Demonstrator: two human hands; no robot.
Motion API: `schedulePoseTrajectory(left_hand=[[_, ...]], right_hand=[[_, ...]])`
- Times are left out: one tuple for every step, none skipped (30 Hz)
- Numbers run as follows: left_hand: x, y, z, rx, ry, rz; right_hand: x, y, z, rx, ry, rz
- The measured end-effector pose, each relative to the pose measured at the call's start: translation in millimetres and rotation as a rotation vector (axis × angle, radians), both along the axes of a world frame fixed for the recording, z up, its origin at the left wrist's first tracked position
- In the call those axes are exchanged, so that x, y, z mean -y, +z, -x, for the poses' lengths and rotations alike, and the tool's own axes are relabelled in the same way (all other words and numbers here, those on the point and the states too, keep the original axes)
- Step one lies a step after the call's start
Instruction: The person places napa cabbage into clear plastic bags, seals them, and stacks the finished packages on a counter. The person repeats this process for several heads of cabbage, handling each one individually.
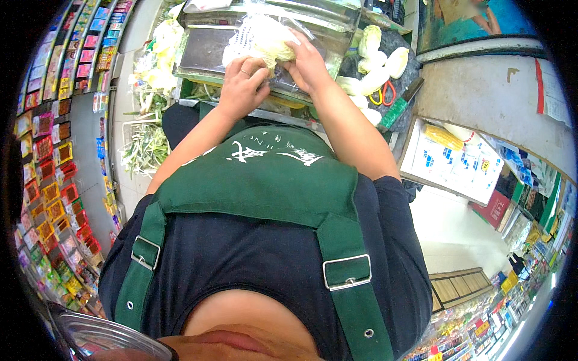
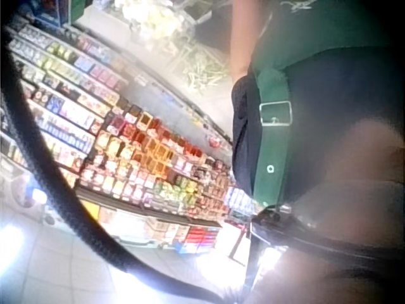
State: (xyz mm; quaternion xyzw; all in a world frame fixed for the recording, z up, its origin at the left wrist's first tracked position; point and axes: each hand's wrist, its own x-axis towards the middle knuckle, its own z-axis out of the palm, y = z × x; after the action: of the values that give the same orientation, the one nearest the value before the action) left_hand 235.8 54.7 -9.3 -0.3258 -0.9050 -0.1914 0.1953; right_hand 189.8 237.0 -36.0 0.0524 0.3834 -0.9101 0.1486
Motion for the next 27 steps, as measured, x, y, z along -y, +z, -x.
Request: schedulePoseTrajectory(left_hand=[[0.2,-1.6,0.4,-0.003,-0.005,-0.026],[1.4,-2.9,0.9,-0.006,-0.01,-0.051],[2.1,-3.6,0.8,-0.007,-0.019,-0.076],[2.5,-4.1,0.5,-0.007,-0.025,-0.116],[3.0,-4.4,0.2,-0.006,-0.031,-0.157],[4.4,-4.7,-0.5,-0.005,-0.033,-0.196],[6.1,-4.6,-1.3,-0.011,-0.028,-0.209],[8.2,-4.1,-2.4,-0.018,-0.022,-0.222],[10.0,-2.1,-2.9,-0.025,-0.017,-0.236],[12.1,0.3,-3.3,0.001,-0.016,-0.231],[14.6,3.4,-3.1,0.026,-0.015,-0.226],[17.0,8.2,-2.7,0.052,-0.015,-0.222],[20.6,15.3,0.7,0.076,-0.073,-0.226],[25.0,16.0,5.2,0.049,0.003,-0.236],[31.3,15.3,12.1,0.019,0.085,-0.243],[37.0,13.2,20.7,-0.012,0.162,-0.251],[43.9,3.5,34.1,0.148,0.298,-0.376],[51.9,-9.9,50.3,0.304,0.436,-0.501],[53.1,-11.0,57.5,0.464,0.571,-0.623],[52.8,-14.1,57.6,0.65,0.546,-0.682],[47.1,-12.2,56.1,0.841,0.514,-0.735],[43.8,-10.4,55.7,1.031,0.479,-0.784],[44.2,-14.4,55.8,1.079,0.427,-0.816],[43.9,-14.6,55.2,1.127,0.385,-0.817],[44.1,-14.6,54.0,1.174,0.344,-0.819],[44.3,-14.7,52.7,1.221,0.303,-0.82],[43.9,-14.0,50.8,1.225,0.303,-0.839]], right_hand=[[0.7,4.8,0.3,0.053,-0.009,0.053],[0.9,8.0,0.4,0.107,-0.019,0.105],[-0.5,5.2,2.7,0.128,-0.035,0.077],[-1.8,1.1,7.6,0.149,-0.05,0.05],[-3.3,-2.2,10.0,0.171,-0.066,0.022],[-1.7,0.8,8.8,0.161,-0.054,0.017],[0.7,4.5,7.5,0.152,-0.041,0.011],[2.2,6.9,6.5,0.142,-0.029,0.006],[2.0,7.1,5.5,0.087,0.004,0.141],[2.2,7.3,4.1,0.061,0.005,0.1],[2.7,7.2,1.5,0.035,0.005,0.06],[2.6,8.3,-1.0,0.009,0.005,0.018],[1.3,-0.6,0.9,0.003,-0.012,0.064],[0.5,-4.2,3.0,0.065,-0.055,0.018],[2.3,-5.8,5.2,0.126,-0.093,-0.026],[3.4,-5.6,5.2,0.184,-0.134,-0.071],[3.9,-5.5,4.3,0.182,-0.144,-0.123],[5.1,-4.1,4.4,0.21,-0.119,-0.155],[5.4,-2.9,3.5,0.241,-0.096,-0.186],[5.8,-1.8,2.2,0.271,-0.073,-0.217],[8.9,6.3,-2.3,0.294,-0.105,-0.218],[9.3,3.6,-2.5,0.219,-0.083,-0.247],[10.0,-1.3,-3.2,0.144,-0.061,-0.277],[10.3,-4.1,-5.2,0.074,-0.042,-0.307],[11.4,-5.7,-7.1,0.036,-0.045,-0.306],[8.7,-8.9,-7.8,0.033,0.01,-0.356],[4.9,-6.7,-7.2,0.028,0.071,-0.409]])
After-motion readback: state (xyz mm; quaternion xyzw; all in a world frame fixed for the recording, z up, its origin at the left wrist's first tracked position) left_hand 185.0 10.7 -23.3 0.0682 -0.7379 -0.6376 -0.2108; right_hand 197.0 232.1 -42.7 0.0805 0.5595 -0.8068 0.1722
